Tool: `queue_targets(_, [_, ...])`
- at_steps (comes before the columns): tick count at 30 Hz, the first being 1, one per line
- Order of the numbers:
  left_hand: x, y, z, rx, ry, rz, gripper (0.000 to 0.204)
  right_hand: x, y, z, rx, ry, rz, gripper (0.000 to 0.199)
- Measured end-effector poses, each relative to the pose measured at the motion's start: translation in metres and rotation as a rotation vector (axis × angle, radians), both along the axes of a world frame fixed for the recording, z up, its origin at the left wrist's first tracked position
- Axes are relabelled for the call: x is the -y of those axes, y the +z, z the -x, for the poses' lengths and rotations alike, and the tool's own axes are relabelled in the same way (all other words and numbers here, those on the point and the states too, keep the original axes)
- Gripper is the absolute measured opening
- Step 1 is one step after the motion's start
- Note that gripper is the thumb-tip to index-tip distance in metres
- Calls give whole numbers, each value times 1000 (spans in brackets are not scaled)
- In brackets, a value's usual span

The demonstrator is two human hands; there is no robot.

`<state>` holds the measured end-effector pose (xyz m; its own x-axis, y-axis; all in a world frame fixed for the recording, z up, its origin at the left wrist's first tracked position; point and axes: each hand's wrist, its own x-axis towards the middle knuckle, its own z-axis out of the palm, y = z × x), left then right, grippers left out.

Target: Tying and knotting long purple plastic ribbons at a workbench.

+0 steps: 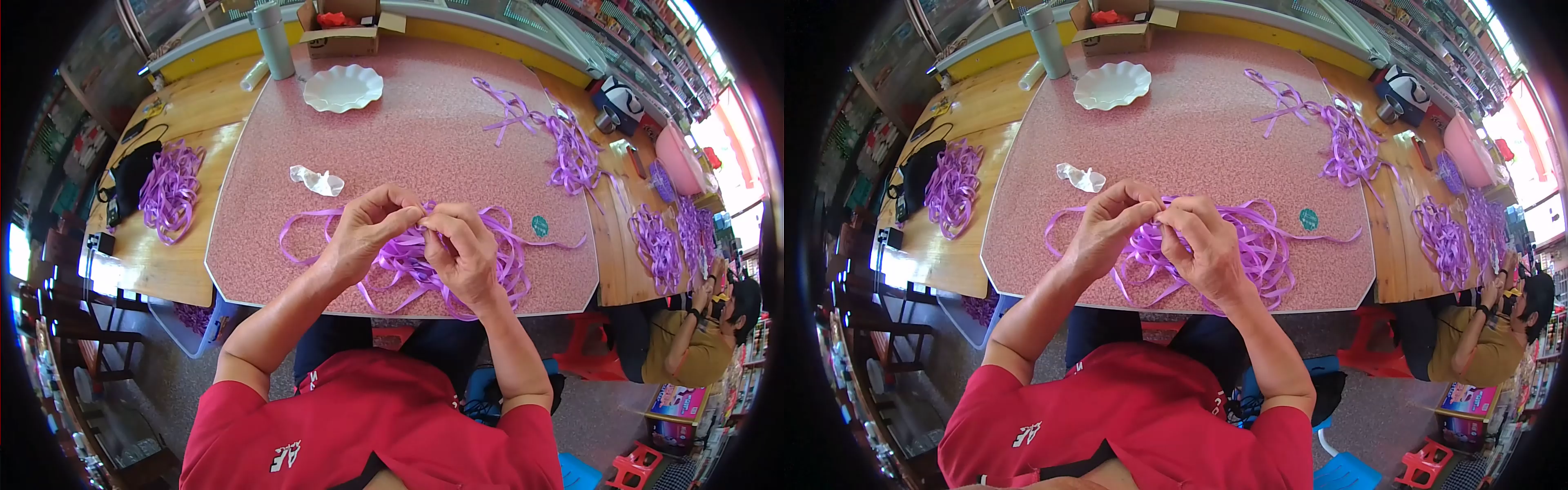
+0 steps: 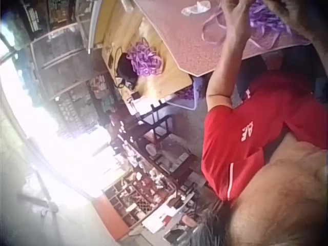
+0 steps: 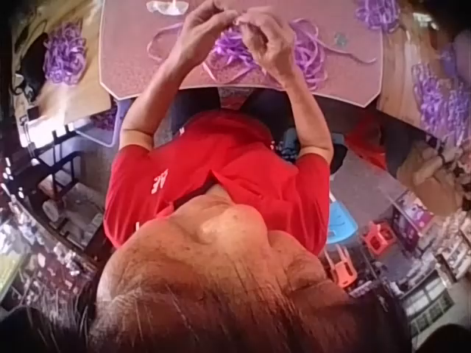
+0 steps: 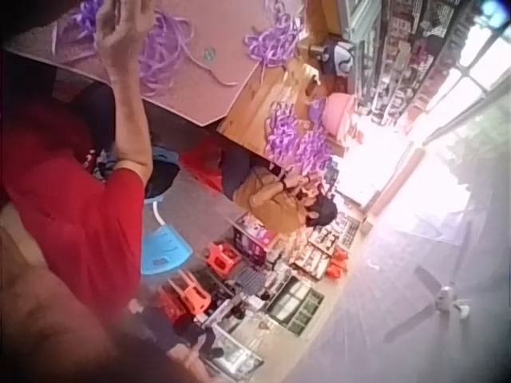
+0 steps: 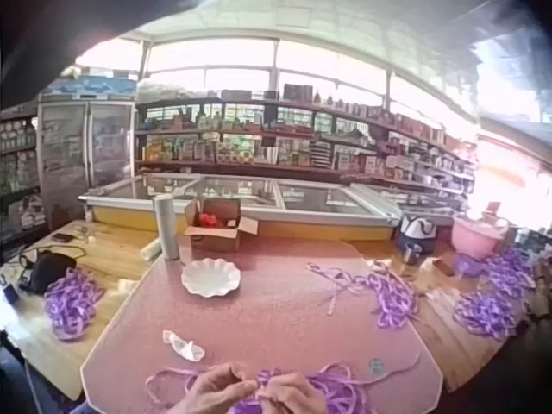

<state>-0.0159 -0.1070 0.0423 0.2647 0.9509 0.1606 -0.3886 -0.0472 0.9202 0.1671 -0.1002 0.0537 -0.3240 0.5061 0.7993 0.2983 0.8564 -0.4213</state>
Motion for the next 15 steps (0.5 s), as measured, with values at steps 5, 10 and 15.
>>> queue_targets(5, [11,6,-4,-29,29,-65,9,3,-1,1,-30,-38,6,25])
queue_targets(10, [15,-1,-13,51,68,-47,10,4,-4,2,-97,-26,172,22])
queue_targets(15, [11,-18,-19,74,94,19,11,5,-12,3,-225,51,479,15])
